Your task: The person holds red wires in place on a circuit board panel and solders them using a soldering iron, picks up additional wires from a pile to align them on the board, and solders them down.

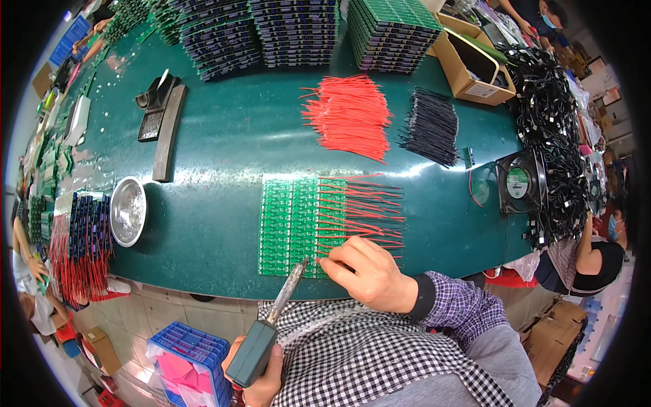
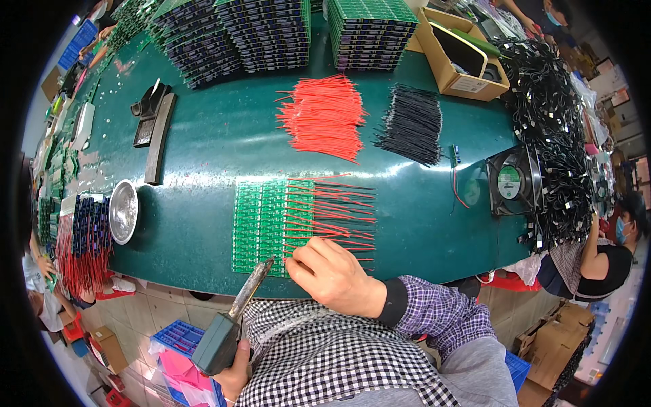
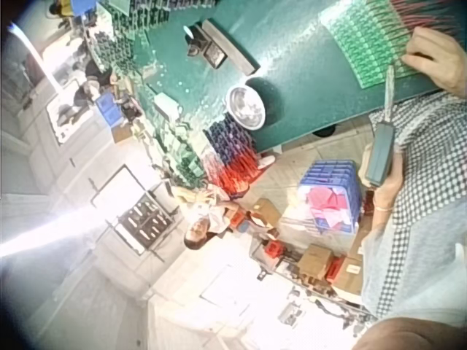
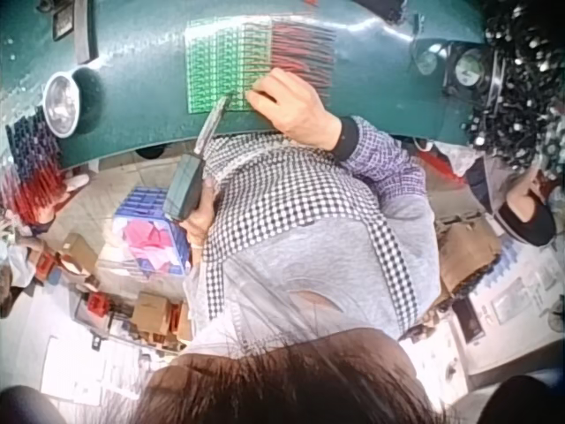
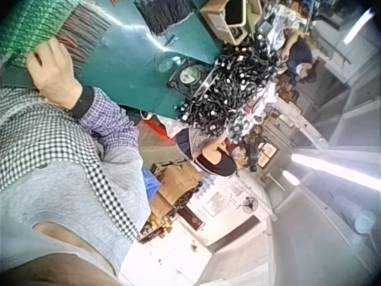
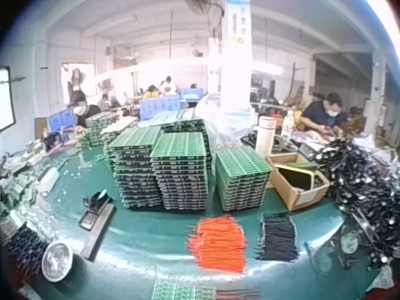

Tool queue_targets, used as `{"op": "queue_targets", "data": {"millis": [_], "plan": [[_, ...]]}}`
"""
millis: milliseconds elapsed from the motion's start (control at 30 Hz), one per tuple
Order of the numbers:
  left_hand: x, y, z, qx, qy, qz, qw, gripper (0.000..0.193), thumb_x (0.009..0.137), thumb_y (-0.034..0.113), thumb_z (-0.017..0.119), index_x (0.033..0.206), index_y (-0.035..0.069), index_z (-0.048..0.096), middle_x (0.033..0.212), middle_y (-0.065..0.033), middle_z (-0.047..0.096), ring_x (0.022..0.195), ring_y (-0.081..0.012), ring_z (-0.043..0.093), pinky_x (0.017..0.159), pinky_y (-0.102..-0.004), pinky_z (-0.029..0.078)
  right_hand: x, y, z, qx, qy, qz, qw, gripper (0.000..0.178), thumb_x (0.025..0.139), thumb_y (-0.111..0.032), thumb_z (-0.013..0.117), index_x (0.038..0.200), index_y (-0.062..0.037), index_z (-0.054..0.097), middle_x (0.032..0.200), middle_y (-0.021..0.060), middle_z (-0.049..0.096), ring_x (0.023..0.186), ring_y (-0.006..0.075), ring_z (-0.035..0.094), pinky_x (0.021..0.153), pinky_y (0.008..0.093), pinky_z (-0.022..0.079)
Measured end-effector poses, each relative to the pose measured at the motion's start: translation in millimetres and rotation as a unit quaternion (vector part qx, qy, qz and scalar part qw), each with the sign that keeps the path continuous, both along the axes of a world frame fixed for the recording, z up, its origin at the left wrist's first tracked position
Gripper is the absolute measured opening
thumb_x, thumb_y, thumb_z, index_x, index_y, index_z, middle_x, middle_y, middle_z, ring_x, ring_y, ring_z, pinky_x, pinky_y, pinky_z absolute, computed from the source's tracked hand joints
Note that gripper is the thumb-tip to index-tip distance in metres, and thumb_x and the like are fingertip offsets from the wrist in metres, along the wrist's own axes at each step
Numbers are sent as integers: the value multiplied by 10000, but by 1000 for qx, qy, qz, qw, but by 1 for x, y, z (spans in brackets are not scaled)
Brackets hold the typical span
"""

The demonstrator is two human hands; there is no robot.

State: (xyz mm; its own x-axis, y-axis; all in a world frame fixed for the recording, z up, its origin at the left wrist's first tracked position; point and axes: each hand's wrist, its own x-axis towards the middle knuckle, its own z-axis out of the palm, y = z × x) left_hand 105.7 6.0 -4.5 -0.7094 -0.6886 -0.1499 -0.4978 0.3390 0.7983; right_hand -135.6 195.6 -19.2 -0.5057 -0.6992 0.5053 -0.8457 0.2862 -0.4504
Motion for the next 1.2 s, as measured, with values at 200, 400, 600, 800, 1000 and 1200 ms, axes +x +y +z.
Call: {"op": "queue_targets", "data": {"millis": [200,400,600,800,1000,1200], "plan": [[-4,-13,0,17,-20,-59,998,360,806,99,859,1105,-29,706,997,-108,719,847,-196,662,765,-333,530,1,-1,-2,-3,8,-7,1000,288,725,-50,693,999,35,666,904,88,583,813,232,573,691,336,507],[-1,-8,1,30,-17,2,999,371,803,92,860,1116,-33,707,1010,-115,722,861,-204,669,781,-335,536,1,-1,0,-17,9,-21,1000,308,679,-26,703,984,16,709,902,91,651,760,228,614,630,328,504],[-4,-11,3,21,4,-56,998,384,788,66,865,1121,-38,704,1038,-125,724,882,-200,676,803,-325,540,4,0,0,-41,9,-9,999,274,703,-27,716,973,16,721,899,91,666,763,219,624,613,321,505],[-8,-11,7,21,7,-102,995,401,782,59,870,1133,-35,699,1035,-125,722,879,-200,676,806,-324,541,5,0,0,-25,-10,5,1000,288,711,-24,717,995,24,710,902,97,656,743,219,609,599,319,504],[-13,-10,8,14,28,-109,994,370,779,84,880,1088,-32,711,972,-113,723,816,-205,671,760,-333,541,5,1,0,-25,-12,9,1000,300,704,-23,712,999,31,704,900,103,650,739,220,606,599,324,505],[-18,-11,13,-3,20,-129,991,334,779,117,883,1032,-30,723,918,-106,726,771,-203,670,719,-333,538,6,1,-3,-15,-8,9,1000,295,717,-49,686,1002,26,670,915,82,595,818,226,589,658,323,508]]}}
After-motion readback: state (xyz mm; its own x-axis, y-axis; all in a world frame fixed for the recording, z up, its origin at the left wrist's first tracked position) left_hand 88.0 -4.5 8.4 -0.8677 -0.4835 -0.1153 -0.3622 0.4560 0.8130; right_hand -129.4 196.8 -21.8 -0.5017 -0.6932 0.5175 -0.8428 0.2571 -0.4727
